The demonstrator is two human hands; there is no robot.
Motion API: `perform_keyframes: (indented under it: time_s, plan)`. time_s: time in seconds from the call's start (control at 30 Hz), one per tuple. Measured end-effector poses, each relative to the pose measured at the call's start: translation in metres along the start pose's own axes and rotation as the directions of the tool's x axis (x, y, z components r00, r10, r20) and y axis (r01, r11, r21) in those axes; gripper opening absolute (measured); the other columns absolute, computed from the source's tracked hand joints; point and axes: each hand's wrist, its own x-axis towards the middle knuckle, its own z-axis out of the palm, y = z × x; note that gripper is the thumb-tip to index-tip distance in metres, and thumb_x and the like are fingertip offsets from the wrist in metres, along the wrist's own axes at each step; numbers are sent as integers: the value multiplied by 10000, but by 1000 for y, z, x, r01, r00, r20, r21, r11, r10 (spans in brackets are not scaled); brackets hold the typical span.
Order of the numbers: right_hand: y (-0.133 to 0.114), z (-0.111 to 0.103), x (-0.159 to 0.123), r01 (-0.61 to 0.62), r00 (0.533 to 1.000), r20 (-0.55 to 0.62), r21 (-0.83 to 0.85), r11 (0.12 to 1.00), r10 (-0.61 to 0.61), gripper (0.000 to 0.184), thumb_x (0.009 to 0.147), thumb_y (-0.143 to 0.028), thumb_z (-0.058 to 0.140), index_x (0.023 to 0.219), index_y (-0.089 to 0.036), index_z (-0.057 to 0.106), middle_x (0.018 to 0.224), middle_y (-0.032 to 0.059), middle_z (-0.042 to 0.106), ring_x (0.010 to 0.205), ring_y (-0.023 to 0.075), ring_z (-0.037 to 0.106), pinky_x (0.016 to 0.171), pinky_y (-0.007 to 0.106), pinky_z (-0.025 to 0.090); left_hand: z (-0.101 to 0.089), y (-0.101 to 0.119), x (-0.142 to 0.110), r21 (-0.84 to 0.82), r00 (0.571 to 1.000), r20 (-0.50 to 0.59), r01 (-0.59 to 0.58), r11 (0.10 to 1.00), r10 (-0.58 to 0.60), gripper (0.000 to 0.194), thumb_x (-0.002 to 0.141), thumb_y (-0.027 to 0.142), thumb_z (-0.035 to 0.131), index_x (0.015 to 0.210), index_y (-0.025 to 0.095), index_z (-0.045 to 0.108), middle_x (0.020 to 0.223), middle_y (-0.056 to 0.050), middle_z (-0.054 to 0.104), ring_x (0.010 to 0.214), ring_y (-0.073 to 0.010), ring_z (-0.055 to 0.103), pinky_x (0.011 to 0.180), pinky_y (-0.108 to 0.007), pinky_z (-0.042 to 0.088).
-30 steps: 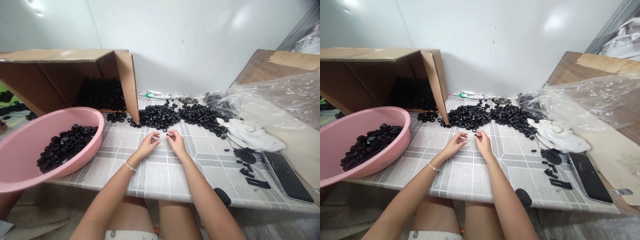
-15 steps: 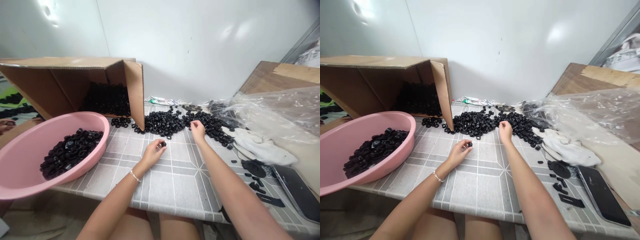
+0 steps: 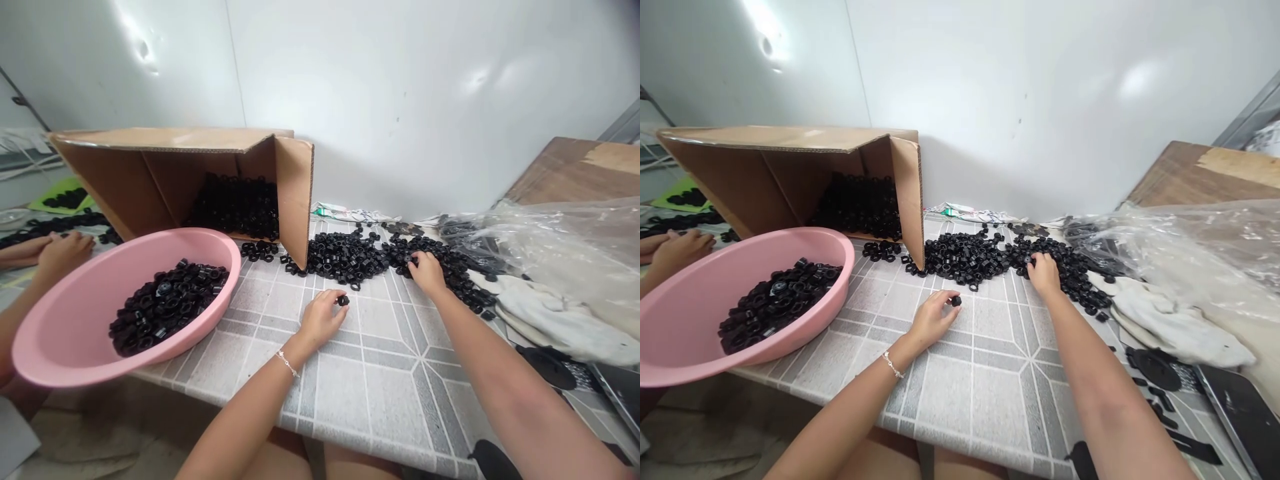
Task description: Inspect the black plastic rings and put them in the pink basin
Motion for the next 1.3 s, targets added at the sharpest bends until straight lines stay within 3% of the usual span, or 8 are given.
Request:
perform_keyframes:
  time_s: [0.13,0.23,0.37,0.5,0.67,0.93,1.17,1.3]
  plan:
    - [-22,-11,-4,-172,979,-62,281,944,196,158,619,-249,609,763,-208,557,706,14,500,698,191,495,758,396,432,3,-4,2,-96,998,-37,42,994,-46,273,829,242,568,1096,209,609,1048,-64,652,954,-213,595,876,-365,470]
    - [-62,-22,-26,-344,926,121,661,667,357,253,609,-308,640,834,-208,583,685,-15,522,604,145,488,630,327,426,5,-6,7,-285,986,-64,129,950,-153,280,790,210,589,1067,199,624,1037,-56,650,882,-180,603,826,-329,490]
    - [-117,-16,-80,-522,853,500,828,206,151,323,633,-303,688,942,-258,607,740,-5,597,656,156,571,577,298,455,5,-7,13,-530,962,11,236,815,-272,296,752,239,640,1039,169,630,932,-48,665,799,-155,610,785,-302,490]
    - [-141,10,-124,-677,734,674,736,17,77,220,597,-305,713,786,-244,619,666,8,581,594,173,556,473,311,445,3,-10,13,-679,947,97,289,675,-307,395,725,318,698,1077,158,617,916,-56,686,824,-162,638,804,-304,479]
    - [-143,21,-137,-622,782,617,781,54,85,291,574,-308,781,795,-236,607,680,-22,579,578,121,546,493,264,433,0,-14,15,-725,922,156,350,593,-353,493,663,356,773,1085,139,639,813,-56,708,834,-194,668,863,-350,482]
    - [-154,6,-140,-602,799,598,796,67,64,304,592,-358,801,816,-204,665,819,19,681,651,112,586,579,254,439,-2,-8,16,-759,924,241,370,536,-297,483,633,355,804,1037,144,644,1021,-80,699,864,-174,662,881,-338,484]
    - [-157,5,-142,-580,811,584,790,200,47,359,630,-421,764,884,-174,707,679,23,642,608,125,547,596,283,435,-2,-6,15,-751,938,208,335,569,-277,409,623,298,806,934,145,588,904,-42,678,763,-137,649,807,-303,487]
    - [-156,9,-143,-524,851,511,807,271,122,361,659,-410,722,946,-193,687,728,2,624,596,112,536,572,264,415,-3,-6,15,-747,939,206,333,575,-276,394,636,307,791,928,145,583,905,-46,672,792,-154,654,828,-320,482]
